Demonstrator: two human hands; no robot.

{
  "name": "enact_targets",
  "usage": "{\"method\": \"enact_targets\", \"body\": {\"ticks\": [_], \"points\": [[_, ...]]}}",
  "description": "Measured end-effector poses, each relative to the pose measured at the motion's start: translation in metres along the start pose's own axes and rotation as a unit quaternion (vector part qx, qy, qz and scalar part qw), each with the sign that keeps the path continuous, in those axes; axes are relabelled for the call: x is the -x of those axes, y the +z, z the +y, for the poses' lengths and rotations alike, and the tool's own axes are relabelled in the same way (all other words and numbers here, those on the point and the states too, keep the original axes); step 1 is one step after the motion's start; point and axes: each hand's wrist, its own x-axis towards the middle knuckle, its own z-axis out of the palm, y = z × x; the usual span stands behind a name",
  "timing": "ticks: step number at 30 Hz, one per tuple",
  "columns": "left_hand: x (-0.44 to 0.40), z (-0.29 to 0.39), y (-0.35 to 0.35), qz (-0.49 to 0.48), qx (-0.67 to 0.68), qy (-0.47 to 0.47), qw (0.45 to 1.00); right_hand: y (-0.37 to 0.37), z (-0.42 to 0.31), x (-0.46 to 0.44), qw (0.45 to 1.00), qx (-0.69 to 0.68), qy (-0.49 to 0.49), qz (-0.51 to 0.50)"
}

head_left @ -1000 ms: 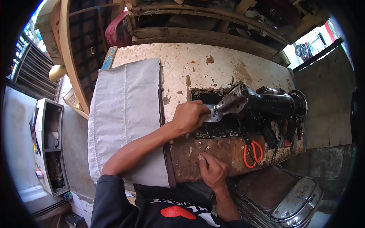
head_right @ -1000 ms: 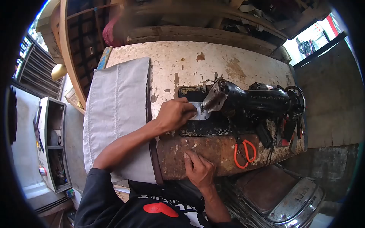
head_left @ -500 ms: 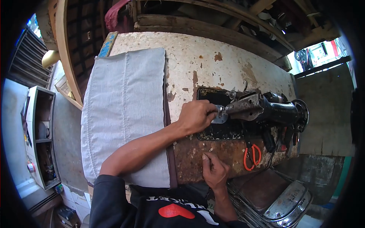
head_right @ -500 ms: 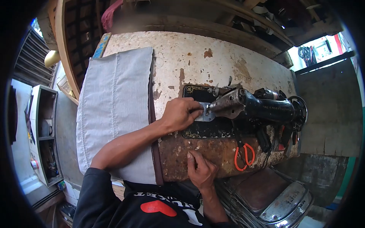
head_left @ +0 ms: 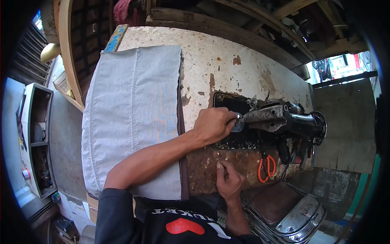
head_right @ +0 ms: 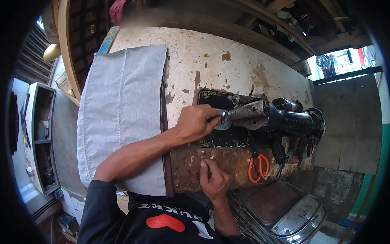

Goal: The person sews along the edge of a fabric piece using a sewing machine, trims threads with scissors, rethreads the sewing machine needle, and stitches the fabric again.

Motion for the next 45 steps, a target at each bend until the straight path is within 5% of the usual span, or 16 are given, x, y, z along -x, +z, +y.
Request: {"method": "enact_targets", "body": {"ticks": [45], "points": [[0.0005, -0.0033, -0.0036, -0.087, -0.050, 0.032, 0.994, 0.0000, -0.0021, -0.0023, 1.000, 0.020, -0.012, 0.011]]}}
